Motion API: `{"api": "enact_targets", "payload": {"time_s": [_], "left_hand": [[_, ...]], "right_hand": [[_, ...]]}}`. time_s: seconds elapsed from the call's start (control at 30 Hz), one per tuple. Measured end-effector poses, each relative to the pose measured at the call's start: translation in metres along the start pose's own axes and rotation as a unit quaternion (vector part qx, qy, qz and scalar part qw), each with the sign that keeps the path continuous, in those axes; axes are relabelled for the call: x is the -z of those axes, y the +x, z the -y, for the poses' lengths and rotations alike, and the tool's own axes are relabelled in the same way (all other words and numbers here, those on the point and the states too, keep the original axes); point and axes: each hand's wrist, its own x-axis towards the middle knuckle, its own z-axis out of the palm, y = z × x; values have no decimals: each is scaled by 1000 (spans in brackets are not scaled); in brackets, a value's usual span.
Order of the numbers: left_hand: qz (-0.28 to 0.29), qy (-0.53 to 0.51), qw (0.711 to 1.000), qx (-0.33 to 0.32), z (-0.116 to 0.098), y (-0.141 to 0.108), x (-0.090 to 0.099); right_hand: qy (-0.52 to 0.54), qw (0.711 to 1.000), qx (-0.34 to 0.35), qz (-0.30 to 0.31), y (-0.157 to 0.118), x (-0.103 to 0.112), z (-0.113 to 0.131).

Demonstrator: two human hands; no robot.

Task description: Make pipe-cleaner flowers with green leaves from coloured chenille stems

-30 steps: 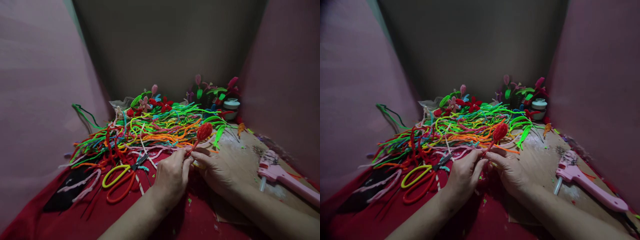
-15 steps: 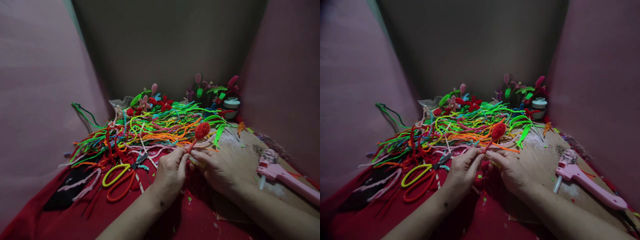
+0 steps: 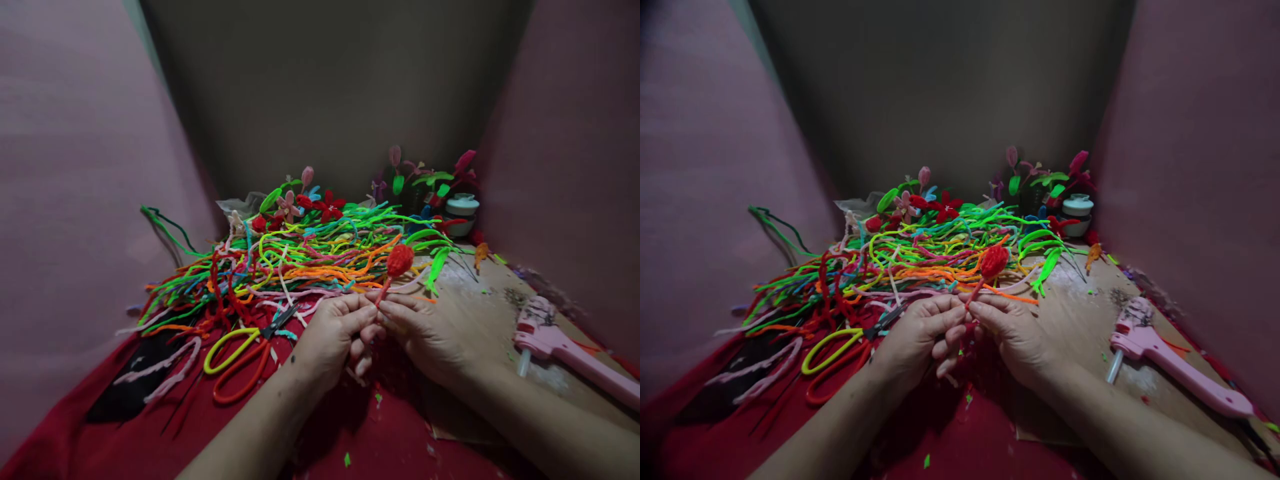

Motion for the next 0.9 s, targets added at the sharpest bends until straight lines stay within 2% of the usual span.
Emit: {"api": "enact_targets", "payload": {"time_s": [0.1,0.17,0.2,0.3,0.33,0.37,0.4,0.47,0.57,0.67,0.73,0.8,0.9], "left_hand": [[-16,99,995,-9,1,-1,-1],[-67,246,964,-80,5,-2,-4],[-92,332,929,-132,8,-2,-4],[-134,538,790,-263,18,-4,-4],[-134,574,757,-282,20,-4,-3],[-131,594,737,-294,22,-5,-2],[-128,599,730,-303,23,-5,0],[-124,575,749,-306,20,-5,1],[-132,483,827,-256,12,-4,-2],[-140,349,911,-171,2,-4,-7],[-128,262,950,-110,-3,-4,-9],[-111,195,973,-63,-4,-4,-10],[-90,119,989,-23,-3,-3,-7]], "right_hand": [[-3,1000,6,-1,0,2,-3],[-19,999,25,-16,0,1,-3],[-28,999,37,-25,-1,1,-2],[-67,995,60,-44,-2,-4,4],[-86,993,66,-49,-3,-6,7],[-109,990,71,-54,-4,-7,9],[-128,987,76,-58,-5,-8,11],[-141,985,81,-56,-6,-8,12],[-102,993,60,-24,-5,-7,8],[-63,997,38,5,-4,-6,4],[-50,998,38,8,-5,-6,4],[-44,998,35,7,-5,-7,6],[-29,999,7,20,-6,-9,8]]}}
